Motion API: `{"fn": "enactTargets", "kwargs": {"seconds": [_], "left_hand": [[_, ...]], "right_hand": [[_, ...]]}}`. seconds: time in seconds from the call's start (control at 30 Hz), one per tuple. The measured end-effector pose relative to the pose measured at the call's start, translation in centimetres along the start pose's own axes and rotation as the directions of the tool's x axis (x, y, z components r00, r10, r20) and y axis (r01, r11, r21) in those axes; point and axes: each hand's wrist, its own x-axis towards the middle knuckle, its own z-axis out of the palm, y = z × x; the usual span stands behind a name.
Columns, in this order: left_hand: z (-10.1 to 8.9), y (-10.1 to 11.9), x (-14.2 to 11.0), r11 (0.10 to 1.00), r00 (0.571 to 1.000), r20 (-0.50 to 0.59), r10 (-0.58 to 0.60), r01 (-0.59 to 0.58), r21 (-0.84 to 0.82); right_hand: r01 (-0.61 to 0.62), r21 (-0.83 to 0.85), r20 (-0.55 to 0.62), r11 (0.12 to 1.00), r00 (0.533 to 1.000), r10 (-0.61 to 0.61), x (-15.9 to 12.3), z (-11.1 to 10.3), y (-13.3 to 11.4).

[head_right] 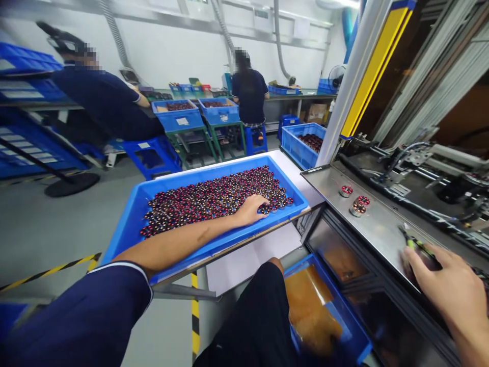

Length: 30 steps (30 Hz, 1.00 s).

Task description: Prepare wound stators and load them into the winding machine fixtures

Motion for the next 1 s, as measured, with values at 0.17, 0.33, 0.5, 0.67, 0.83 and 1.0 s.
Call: {"fn": "enactTargets", "kwargs": {"seconds": [0.17,0.33,0.5,0.67,0.83,1.0], "left_hand": [[-1.7,0.9,0.3,1.000,0.996,-0.085,0.022,-0.022,-0.004],[-3.3,6.7,5.7,0.982,0.974,-0.189,0.123,-0.147,-0.117],[-0.6,13.8,14.3,0.934,0.975,-0.118,0.187,-0.214,-0.287],[1.5,18.3,18.0,0.854,0.969,-0.006,0.248,-0.222,-0.471],[1.4,20.4,17.5,0.788,0.952,0.016,0.306,-0.243,-0.566],[-0.2,22.2,14.3,0.752,0.965,-0.101,0.243,-0.253,-0.609]], "right_hand": [[0.024,0.133,-0.233,0.991,0.972,0.008,-2.0,-2.4,-3.1],[0.309,0.013,-0.761,0.951,0.620,-0.191,-3.4,-3.4,-3.8],[0.391,-0.040,-0.783,0.919,0.559,-0.272,-4.2,-3.9,-4.5],[0.360,-0.044,-0.764,0.932,0.589,-0.263,-5.0,-4.6,-5.6],[0.332,0.017,-0.747,0.943,0.631,-0.209,-5.5,-4.6,-6.0],[0.315,0.235,-0.678,0.919,0.731,-0.077,-5.4,-5.4,-6.2]]}}
